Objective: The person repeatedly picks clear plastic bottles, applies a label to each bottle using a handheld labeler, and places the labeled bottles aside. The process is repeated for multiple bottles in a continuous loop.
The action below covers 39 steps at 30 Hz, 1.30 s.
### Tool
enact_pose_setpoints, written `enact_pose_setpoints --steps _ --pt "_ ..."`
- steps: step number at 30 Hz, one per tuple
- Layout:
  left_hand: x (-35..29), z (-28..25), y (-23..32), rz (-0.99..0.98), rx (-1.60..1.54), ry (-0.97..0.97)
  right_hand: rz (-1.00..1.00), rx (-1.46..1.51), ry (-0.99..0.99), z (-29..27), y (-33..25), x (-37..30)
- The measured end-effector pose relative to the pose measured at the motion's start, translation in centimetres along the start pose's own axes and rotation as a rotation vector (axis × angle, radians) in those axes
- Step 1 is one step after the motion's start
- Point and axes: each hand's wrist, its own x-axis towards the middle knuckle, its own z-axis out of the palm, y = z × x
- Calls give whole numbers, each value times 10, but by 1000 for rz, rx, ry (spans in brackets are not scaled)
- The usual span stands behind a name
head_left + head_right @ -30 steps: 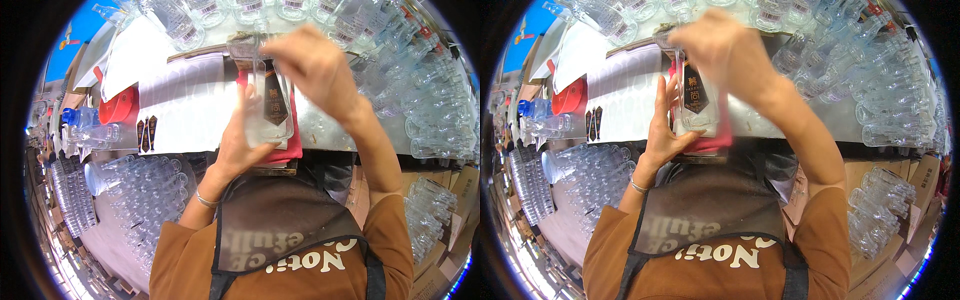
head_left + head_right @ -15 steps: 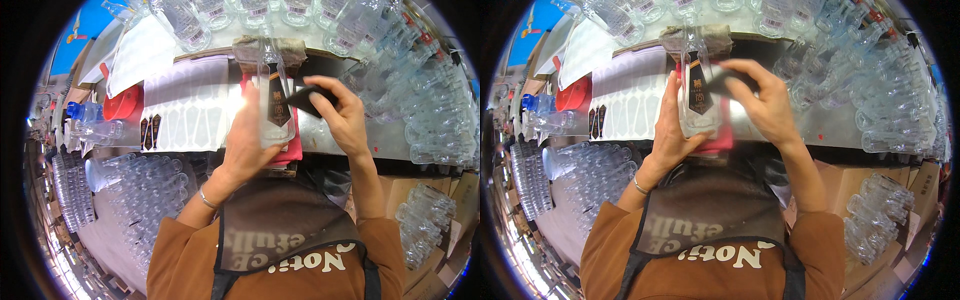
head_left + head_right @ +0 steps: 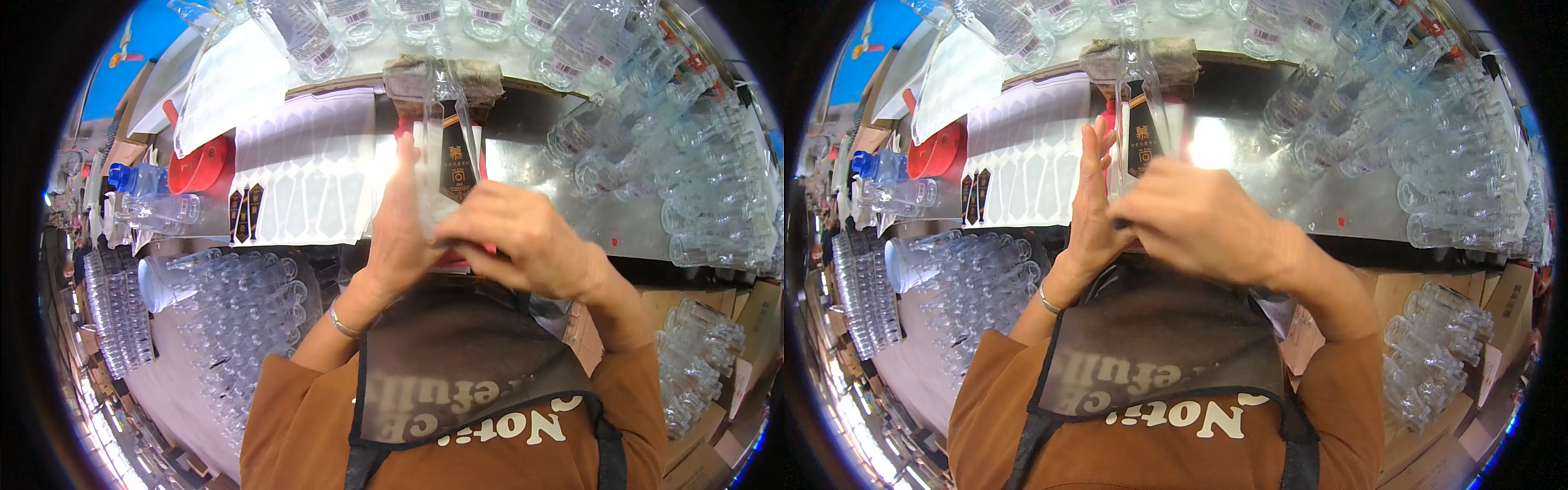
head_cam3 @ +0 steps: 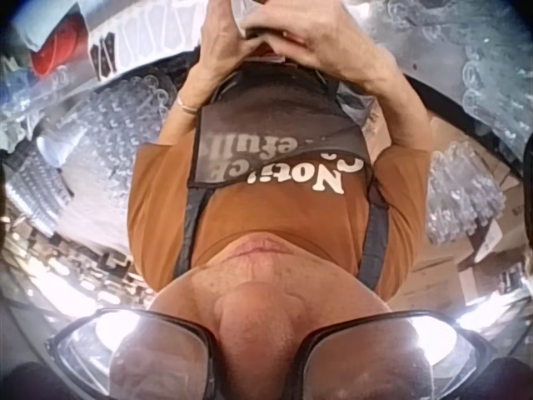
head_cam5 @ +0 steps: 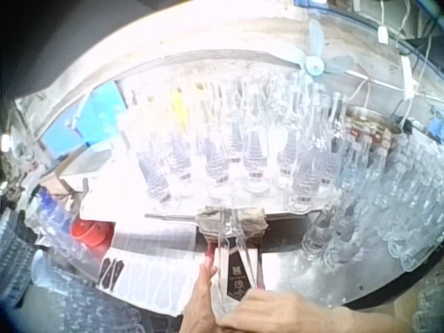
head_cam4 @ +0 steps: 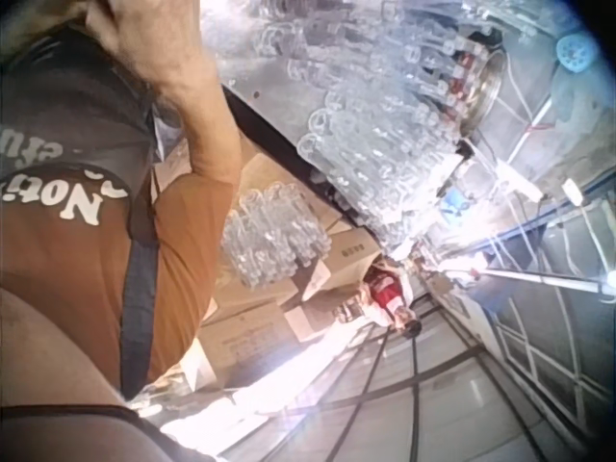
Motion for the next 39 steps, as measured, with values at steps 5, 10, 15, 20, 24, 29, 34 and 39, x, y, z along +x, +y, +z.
enact_pose_setpoints --steps 5,10,15,20,24,29,34,39 --pt "-2 2 1 -95 -68 -78 108 -310 435 -27 68 57" --pt "-2 3 -1 -78 -48 -18 -87 -282 270 -4 41 14" --pt "1 8 3 -40 -14 20 311 177 183 -3 5 -37" --pt "8 0 5 -263 -836 -90 700 873 316 16 69 -44" --pt "6 -3 5 -186 -551 0 659 561 313 24 36 -29" --pt "-16 1 -15 -98 -104 -132 540 -55 304 26 14 -28" --pt "-1 -38 -36 -41 -22 -96 635 -50 303 22 14 -31" --pt "57 -123 -130 -142 409 256 701 -67 375 16 29 -53"
